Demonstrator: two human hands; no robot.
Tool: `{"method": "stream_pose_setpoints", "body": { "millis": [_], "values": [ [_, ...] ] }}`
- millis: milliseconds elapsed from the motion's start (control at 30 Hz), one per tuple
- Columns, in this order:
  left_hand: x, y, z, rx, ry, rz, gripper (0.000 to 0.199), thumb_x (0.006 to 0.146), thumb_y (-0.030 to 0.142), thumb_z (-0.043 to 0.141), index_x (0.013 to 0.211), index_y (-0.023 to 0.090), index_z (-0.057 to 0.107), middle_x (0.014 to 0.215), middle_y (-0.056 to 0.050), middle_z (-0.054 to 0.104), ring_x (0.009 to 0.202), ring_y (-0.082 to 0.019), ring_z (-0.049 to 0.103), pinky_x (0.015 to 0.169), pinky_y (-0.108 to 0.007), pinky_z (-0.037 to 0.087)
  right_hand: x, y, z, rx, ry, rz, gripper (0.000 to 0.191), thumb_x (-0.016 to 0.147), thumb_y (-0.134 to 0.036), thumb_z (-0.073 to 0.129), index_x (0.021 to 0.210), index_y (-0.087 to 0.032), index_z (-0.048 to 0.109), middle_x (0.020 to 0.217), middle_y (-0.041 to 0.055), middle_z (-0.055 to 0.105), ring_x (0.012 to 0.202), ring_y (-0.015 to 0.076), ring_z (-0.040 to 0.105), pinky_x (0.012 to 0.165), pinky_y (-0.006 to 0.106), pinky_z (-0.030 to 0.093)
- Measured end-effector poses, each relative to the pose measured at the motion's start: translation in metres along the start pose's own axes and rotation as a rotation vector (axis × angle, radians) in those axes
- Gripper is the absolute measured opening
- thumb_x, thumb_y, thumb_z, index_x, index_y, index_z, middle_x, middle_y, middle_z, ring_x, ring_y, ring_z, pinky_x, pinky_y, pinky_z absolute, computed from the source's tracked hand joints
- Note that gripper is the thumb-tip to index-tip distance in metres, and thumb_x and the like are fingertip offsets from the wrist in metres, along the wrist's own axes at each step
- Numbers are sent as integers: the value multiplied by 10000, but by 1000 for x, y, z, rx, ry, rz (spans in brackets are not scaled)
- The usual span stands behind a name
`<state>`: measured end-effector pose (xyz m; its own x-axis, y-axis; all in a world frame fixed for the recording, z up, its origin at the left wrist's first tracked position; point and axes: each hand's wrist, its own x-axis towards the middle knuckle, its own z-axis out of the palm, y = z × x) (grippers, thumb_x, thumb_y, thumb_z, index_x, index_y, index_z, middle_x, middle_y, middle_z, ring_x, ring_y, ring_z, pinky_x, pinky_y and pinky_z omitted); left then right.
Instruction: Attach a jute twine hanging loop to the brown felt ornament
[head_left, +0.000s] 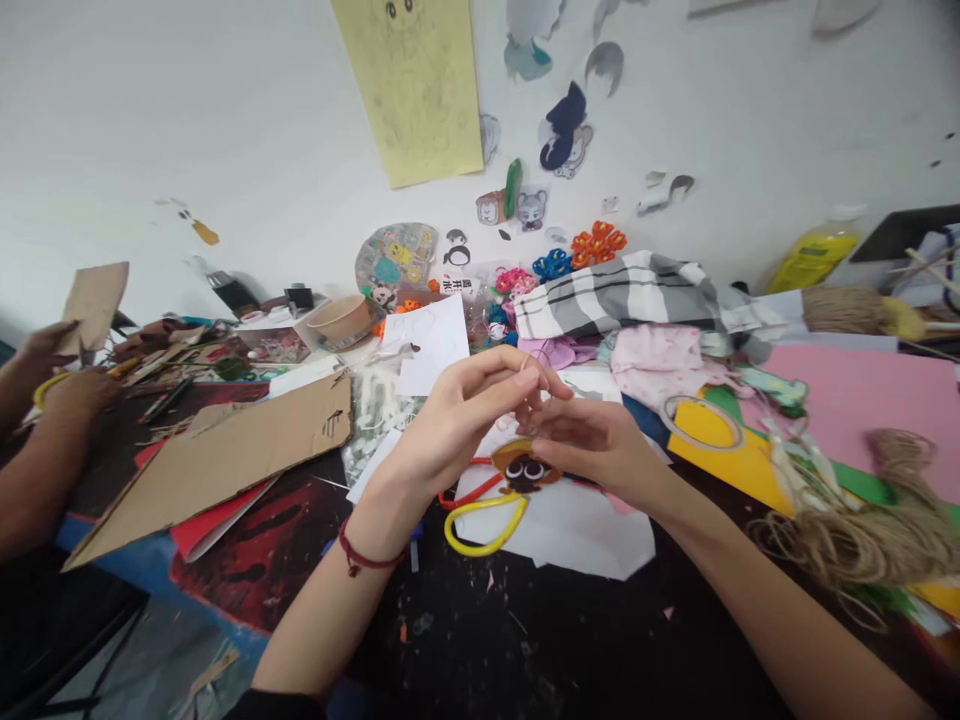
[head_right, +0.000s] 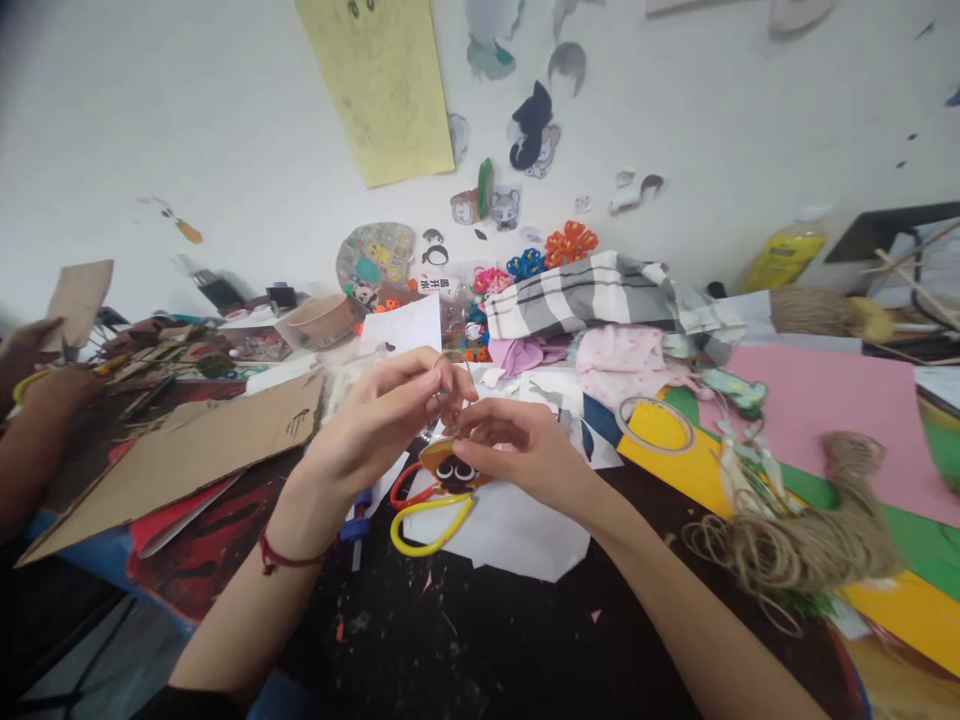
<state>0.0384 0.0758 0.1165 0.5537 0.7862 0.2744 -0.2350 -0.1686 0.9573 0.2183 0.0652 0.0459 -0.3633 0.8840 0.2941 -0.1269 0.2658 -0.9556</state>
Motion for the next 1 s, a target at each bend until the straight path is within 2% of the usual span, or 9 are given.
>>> {"method": "stream_pose_setpoints", "body": {
  "millis": [200,367,533,700,800,900,1000],
  "values": [
    [3,3,3,-31,-17,31,157,941,301,641,871,164,669,931,-41,642,822,-124,544,750,-238,432,0,1,0,103,56,28,246,777,-336,818,970,-204,742,894,40,766,776,176,745,573,230,596],
    [4,4,5,-35,-34,61,149,942,283,642,865,159,674,891,-37,642,799,-116,531,729,-228,425,1,0,0,145,60,-60,142,793,-286,810,901,-204,767,854,24,780,768,143,756,693,220,609],
    [4,4,7,-38,-56,57,150,950,279,627,863,164,668,879,-40,638,794,-124,537,725,-246,424,0,1,0,150,54,-37,133,782,-280,820,863,-198,752,760,21,778,657,144,749,569,196,586],
    [4,4,8,7,-31,49,159,944,301,634,853,174,665,874,-38,631,831,-138,552,763,-260,435,-2,2,1,219,28,-72,102,774,-218,823,860,-224,769,778,-6,781,701,119,759,632,164,593],
    [1,5,4,99,-44,91,183,942,358,635,902,183,672,905,-41,635,851,-146,565,771,-269,448,-2,1,2,219,29,-92,101,775,-206,822,864,-233,782,793,-5,786,696,111,754,637,161,594],
    [-6,5,-5,284,-50,154,238,916,408,667,1000,186,685,935,-41,633,844,-145,559,770,-276,450,-2,-2,1,209,57,-116,91,764,-226,832,847,-228,794,792,6,781,695,113,744,635,172,592],
    [-12,3,-15,460,-48,197,194,891,338,713,1007,182,707,949,-45,655,862,-147,560,781,-285,445,-2,-4,1,183,60,-125,80,765,-244,832,836,-222,801,761,9,763,635,95,703,564,160,557]
  ]
}}
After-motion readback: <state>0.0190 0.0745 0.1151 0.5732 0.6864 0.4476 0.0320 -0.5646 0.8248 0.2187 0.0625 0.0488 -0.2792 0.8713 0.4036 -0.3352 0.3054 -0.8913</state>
